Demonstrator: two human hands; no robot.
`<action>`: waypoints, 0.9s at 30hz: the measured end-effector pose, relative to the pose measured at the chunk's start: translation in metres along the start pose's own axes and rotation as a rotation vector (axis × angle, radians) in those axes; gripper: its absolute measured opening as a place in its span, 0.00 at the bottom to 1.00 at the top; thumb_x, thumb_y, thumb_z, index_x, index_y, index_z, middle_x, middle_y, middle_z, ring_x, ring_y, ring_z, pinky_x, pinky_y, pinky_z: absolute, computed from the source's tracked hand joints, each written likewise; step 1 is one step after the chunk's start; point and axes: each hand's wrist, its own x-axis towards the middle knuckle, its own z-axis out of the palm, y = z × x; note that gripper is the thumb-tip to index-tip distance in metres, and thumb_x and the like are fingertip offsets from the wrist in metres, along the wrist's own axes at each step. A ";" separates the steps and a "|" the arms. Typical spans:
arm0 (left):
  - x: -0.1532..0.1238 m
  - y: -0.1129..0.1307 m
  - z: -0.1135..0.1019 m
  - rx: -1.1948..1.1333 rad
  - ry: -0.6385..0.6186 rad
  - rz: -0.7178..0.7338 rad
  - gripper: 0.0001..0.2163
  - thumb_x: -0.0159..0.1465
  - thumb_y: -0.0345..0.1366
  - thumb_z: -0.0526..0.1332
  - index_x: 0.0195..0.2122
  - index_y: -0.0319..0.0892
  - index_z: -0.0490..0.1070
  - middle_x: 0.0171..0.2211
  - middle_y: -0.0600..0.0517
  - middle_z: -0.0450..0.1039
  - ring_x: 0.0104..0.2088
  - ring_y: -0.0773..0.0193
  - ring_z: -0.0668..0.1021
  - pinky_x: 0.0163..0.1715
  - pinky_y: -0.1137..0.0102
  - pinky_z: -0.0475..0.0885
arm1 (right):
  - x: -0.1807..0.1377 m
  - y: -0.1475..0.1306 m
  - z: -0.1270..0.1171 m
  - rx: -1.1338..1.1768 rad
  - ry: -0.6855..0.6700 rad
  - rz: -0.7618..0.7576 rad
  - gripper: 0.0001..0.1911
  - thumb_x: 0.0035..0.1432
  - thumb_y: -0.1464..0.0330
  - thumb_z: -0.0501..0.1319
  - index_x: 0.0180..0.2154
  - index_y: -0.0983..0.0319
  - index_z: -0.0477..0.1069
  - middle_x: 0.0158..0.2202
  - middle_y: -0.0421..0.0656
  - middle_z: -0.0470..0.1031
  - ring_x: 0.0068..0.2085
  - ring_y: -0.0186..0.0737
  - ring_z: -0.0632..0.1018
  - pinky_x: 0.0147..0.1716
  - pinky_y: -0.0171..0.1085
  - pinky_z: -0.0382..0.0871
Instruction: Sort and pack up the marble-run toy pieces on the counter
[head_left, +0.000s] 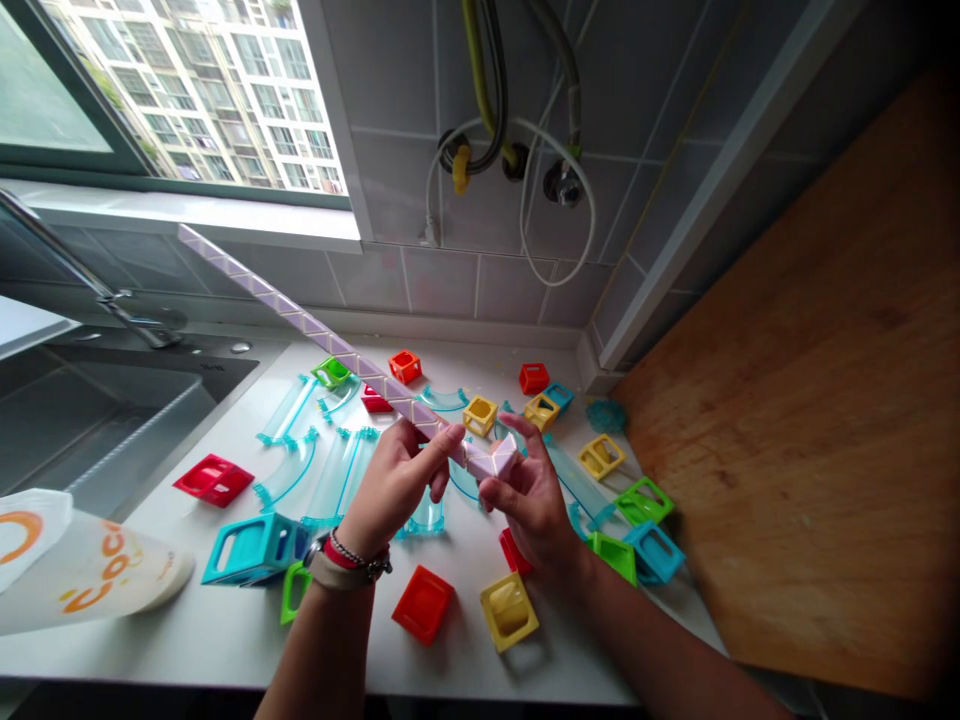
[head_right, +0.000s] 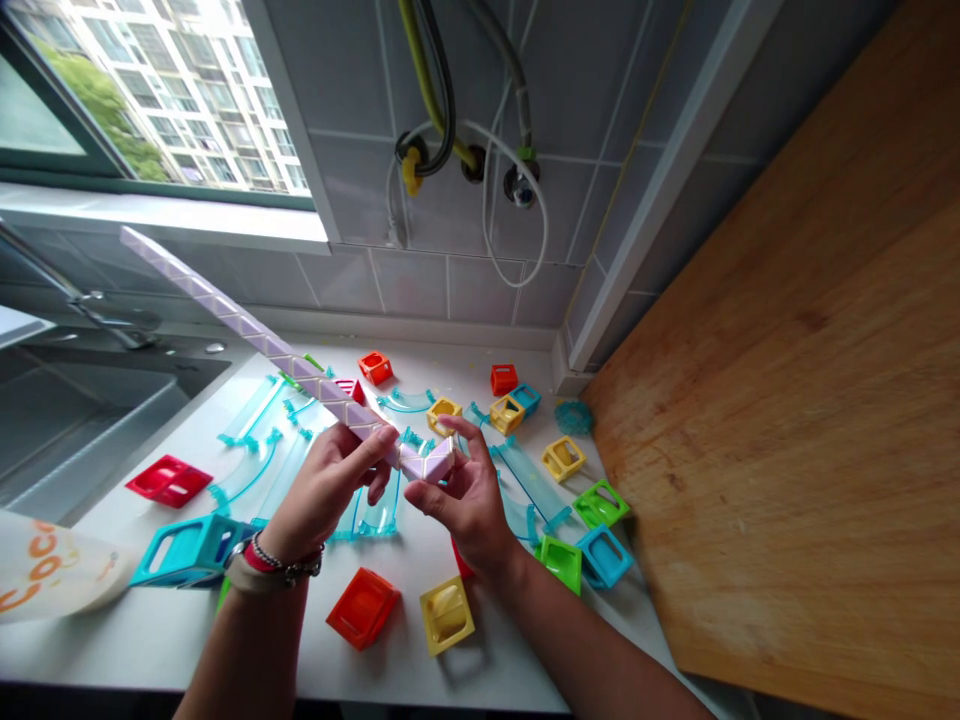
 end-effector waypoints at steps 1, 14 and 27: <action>0.000 0.001 -0.001 0.027 0.001 0.001 0.18 0.69 0.47 0.63 0.26 0.40 0.69 0.14 0.57 0.65 0.16 0.70 0.66 0.19 0.74 0.59 | 0.001 0.000 -0.001 -0.013 0.007 -0.001 0.37 0.47 0.58 0.80 0.56 0.50 0.68 0.28 0.32 0.72 0.26 0.34 0.72 0.28 0.33 0.68; -0.003 0.008 -0.001 0.070 -0.051 0.050 0.14 0.69 0.46 0.65 0.35 0.41 0.68 0.17 0.59 0.64 0.17 0.71 0.68 0.18 0.76 0.61 | -0.008 0.011 -0.005 0.003 -0.002 0.071 0.26 0.50 0.52 0.77 0.39 0.56 0.67 0.15 0.29 0.71 0.11 0.34 0.71 0.11 0.28 0.60; -0.005 0.005 0.013 0.007 -0.074 0.077 0.15 0.68 0.47 0.66 0.38 0.39 0.69 0.25 0.54 0.72 0.20 0.67 0.76 0.20 0.73 0.71 | 0.002 0.006 -0.009 -0.038 0.016 -0.003 0.26 0.63 0.45 0.65 0.34 0.62 0.75 0.22 0.40 0.77 0.22 0.34 0.76 0.25 0.32 0.71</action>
